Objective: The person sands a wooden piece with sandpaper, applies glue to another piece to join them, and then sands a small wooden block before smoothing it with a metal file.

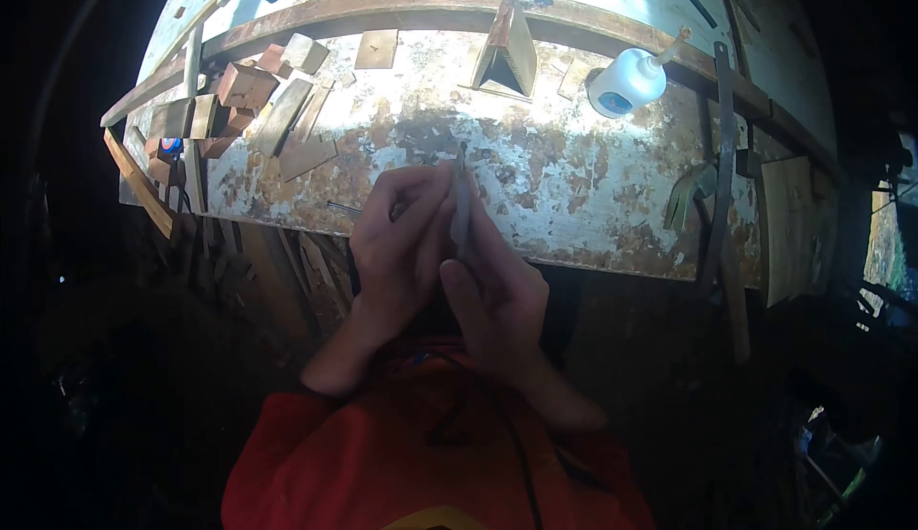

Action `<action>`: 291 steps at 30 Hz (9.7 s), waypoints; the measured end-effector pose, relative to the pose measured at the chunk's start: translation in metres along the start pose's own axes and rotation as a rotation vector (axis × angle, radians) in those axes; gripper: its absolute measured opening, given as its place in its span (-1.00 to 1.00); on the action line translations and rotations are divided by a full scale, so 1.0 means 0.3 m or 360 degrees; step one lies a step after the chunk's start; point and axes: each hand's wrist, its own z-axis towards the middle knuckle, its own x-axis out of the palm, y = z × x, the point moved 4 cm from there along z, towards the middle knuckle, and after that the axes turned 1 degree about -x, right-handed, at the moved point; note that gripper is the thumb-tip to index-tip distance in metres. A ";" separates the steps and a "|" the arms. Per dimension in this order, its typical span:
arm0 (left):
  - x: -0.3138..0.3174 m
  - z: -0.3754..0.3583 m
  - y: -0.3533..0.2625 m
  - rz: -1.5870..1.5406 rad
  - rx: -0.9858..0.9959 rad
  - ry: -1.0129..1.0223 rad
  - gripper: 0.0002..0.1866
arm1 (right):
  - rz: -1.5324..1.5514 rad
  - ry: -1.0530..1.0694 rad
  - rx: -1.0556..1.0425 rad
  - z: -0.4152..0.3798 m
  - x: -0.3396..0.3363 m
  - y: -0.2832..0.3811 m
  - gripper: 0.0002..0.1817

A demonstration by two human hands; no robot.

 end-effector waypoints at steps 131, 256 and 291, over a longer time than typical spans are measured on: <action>0.014 -0.062 -0.036 -0.0506 -0.0377 0.0146 -0.46 | -0.0173 -0.0305 -0.0118 0.151 -0.060 -0.017 -0.82; 0.006 -0.079 -0.081 -0.0727 -0.0308 -0.0175 -0.58 | -0.0127 -0.0441 -0.0413 0.125 -0.002 0.066 -0.77; -0.003 0.007 -0.083 -0.0729 -0.0077 -0.0128 -0.56 | -0.0245 -0.0279 -0.0463 0.102 0.001 0.070 -0.75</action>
